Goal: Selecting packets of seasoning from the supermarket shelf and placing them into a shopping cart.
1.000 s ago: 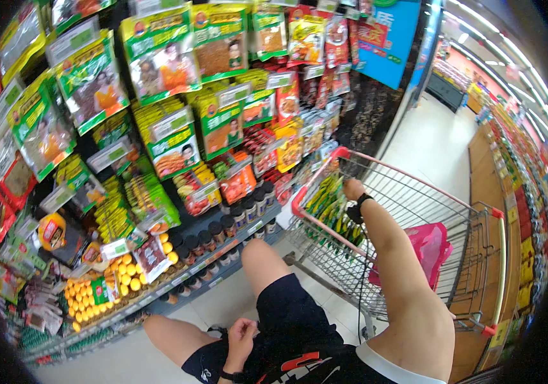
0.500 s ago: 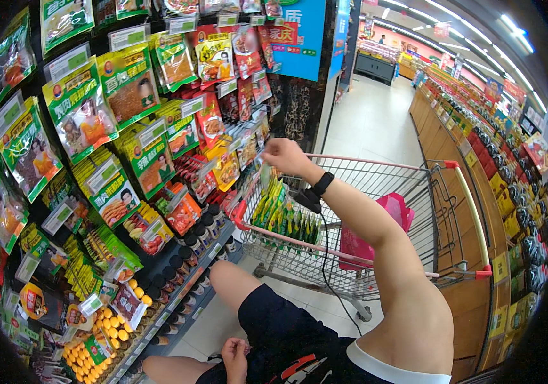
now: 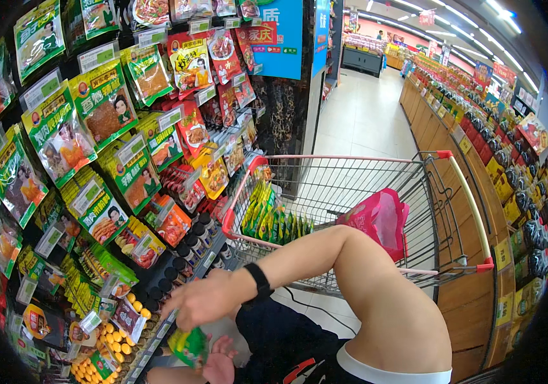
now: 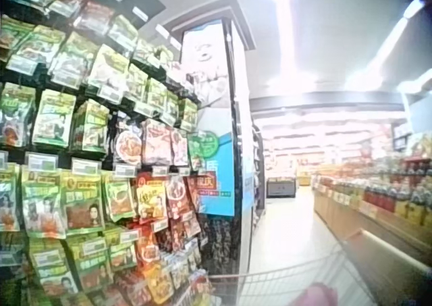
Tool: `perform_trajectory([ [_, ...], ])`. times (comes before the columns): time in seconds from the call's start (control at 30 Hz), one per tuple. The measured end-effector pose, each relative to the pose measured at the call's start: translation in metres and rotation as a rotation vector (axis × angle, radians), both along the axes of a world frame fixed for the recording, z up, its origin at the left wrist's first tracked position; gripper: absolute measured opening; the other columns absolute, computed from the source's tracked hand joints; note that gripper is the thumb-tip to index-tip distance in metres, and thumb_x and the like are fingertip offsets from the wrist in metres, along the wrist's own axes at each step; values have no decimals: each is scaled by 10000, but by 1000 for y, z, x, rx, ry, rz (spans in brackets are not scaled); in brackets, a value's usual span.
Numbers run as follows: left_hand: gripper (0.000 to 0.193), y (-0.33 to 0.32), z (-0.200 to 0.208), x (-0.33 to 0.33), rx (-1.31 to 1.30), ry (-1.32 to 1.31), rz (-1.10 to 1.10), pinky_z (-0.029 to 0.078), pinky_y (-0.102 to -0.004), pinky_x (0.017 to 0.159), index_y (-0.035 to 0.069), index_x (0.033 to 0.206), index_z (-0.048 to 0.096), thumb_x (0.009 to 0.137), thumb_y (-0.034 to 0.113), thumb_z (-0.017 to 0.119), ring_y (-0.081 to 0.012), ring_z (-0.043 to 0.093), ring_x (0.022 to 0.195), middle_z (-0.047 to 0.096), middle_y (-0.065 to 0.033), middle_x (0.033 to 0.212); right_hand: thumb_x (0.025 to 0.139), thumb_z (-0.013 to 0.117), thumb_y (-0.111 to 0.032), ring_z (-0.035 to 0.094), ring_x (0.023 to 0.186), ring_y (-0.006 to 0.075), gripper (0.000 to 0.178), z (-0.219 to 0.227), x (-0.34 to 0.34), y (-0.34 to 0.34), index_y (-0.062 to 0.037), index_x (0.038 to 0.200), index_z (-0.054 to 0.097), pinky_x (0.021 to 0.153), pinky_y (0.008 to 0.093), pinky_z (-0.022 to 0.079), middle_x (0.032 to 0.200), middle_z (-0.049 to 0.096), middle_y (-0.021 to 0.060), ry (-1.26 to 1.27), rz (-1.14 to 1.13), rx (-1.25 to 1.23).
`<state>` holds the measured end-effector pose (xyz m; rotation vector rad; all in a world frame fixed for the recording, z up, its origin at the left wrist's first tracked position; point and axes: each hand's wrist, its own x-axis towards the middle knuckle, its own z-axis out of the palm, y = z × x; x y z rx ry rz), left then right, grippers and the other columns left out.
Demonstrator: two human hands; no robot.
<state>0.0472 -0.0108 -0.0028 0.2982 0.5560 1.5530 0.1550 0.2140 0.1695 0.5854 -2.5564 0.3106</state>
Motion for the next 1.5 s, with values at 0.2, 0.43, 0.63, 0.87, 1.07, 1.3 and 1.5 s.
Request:
perform_trajectory([
  [0.2,526,-8,-36,-22,-191,-76,-83,424,-431,959,88,1397,371,935,237,574,-295,485,1152,457,-132,1341,711,636,-146,561,1070,343,117,-58,-3,-3,-30,726,627,886,457,475,860,644,89,-19,62,-95],
  [0.43,213,1,-36,-26,-326,227,404,449,-323,787,52,1108,501,914,49,590,-201,522,842,574,-80,940,709,737,-338,405,1177,431,405,-86,-3,13,30,840,627,978,513,370,1222,471,226,7,35,-521],
  [0.63,150,16,-2,-22,-298,606,514,433,-325,715,25,991,529,922,120,621,-170,483,759,545,-61,870,799,676,-323,591,840,379,368,-94,-19,21,32,844,590,716,443,452,854,601,205,-275,-202,-780],
  [0.87,197,14,-16,-23,-162,1250,615,404,-337,662,-23,962,581,904,151,655,-206,470,698,561,-108,838,741,688,-292,634,741,373,247,-83,-5,28,-50,694,676,656,463,484,701,638,163,-428,-474,-314],
  [1.07,230,15,-43,-28,-39,1685,785,386,-334,578,-58,975,624,915,164,638,-207,448,612,574,-140,766,750,655,-214,644,776,374,152,-77,7,31,-65,746,686,686,455,502,721,654,145,-454,-520,-226],
  [1.3,350,24,-45,-13,-130,1293,892,360,-330,533,-79,1173,590,942,184,599,-178,418,559,597,-119,760,801,611,-213,633,829,377,194,-72,2,35,-53,895,668,714,470,499,786,648,186,-466,-464,-398],
  [1.5,386,9,-54,-16,-62,1113,776,459,-366,778,-81,1257,520,976,184,508,-169,447,664,656,-173,928,757,645,-236,614,856,384,254,-78,-2,36,-20,890,656,751,460,492,842,648,183,-390,-201,-529],
])
